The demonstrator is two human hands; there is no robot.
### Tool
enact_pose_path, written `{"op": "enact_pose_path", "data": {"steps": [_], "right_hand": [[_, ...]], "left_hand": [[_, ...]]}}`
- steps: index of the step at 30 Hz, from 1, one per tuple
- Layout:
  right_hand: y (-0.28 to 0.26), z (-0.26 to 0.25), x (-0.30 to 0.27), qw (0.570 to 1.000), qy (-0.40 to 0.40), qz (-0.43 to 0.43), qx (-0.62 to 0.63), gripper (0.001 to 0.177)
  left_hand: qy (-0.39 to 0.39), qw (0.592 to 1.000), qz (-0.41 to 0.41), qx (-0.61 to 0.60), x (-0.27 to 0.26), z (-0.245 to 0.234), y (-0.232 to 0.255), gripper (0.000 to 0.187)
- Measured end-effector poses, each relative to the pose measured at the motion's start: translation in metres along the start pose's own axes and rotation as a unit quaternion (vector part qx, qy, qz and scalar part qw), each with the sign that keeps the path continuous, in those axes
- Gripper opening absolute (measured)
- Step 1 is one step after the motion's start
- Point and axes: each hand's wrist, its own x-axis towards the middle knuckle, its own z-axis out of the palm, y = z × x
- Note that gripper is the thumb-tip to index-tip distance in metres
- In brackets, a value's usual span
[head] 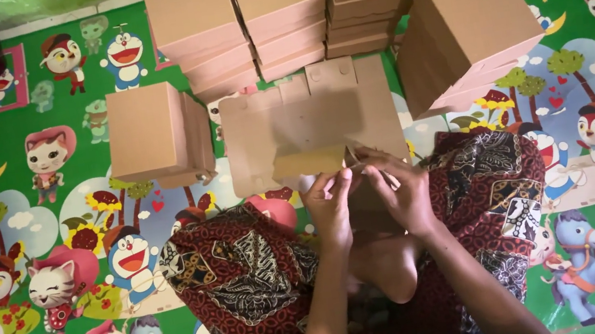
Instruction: Folding flat cardboard templates into small boxes and stacking them.
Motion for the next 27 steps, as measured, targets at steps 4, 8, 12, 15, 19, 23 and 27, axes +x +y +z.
{"op": "enact_pose_path", "data": {"steps": [4, 8, 12, 15, 19, 23, 27], "right_hand": [[0.015, -0.001, -0.004, 0.999, -0.046, 0.002, 0.009, 0.01], [0.027, -0.007, -0.002, 0.981, -0.064, 0.097, 0.155, 0.017], [0.038, -0.007, 0.002, 0.978, -0.084, 0.118, 0.152, 0.021], [0.043, -0.001, 0.009, 0.984, -0.089, 0.093, 0.12, 0.018], [0.035, 0.001, 0.014, 0.99, -0.078, 0.098, 0.066, 0.025], [0.025, 0.003, 0.017, 0.996, -0.055, 0.052, -0.056, 0.037], [0.023, 0.007, 0.016, 0.996, -0.043, 0.052, -0.053, 0.032]], "left_hand": [[0.008, 0.999, -0.012, -0.035, 0.003, -0.002, -0.004, 0.014], [0.002, 0.998, -0.027, -0.052, 0.0, -0.002, 0.005, 0.013], [-0.017, 0.998, -0.049, -0.038, 0.001, -0.002, 0.008, 0.02], [-0.033, 0.999, -0.024, 0.013, -0.002, 0.006, 0.021, 0.042], [-0.04, 0.996, 0.016, 0.08, -0.016, 0.02, 0.06, 0.047], [-0.003, 0.99, 0.072, 0.124, 0.013, -0.001, 0.011, 0.031], [0.032, 0.992, 0.075, 0.096, 0.015, 0.013, 0.039, 0.018]]}}
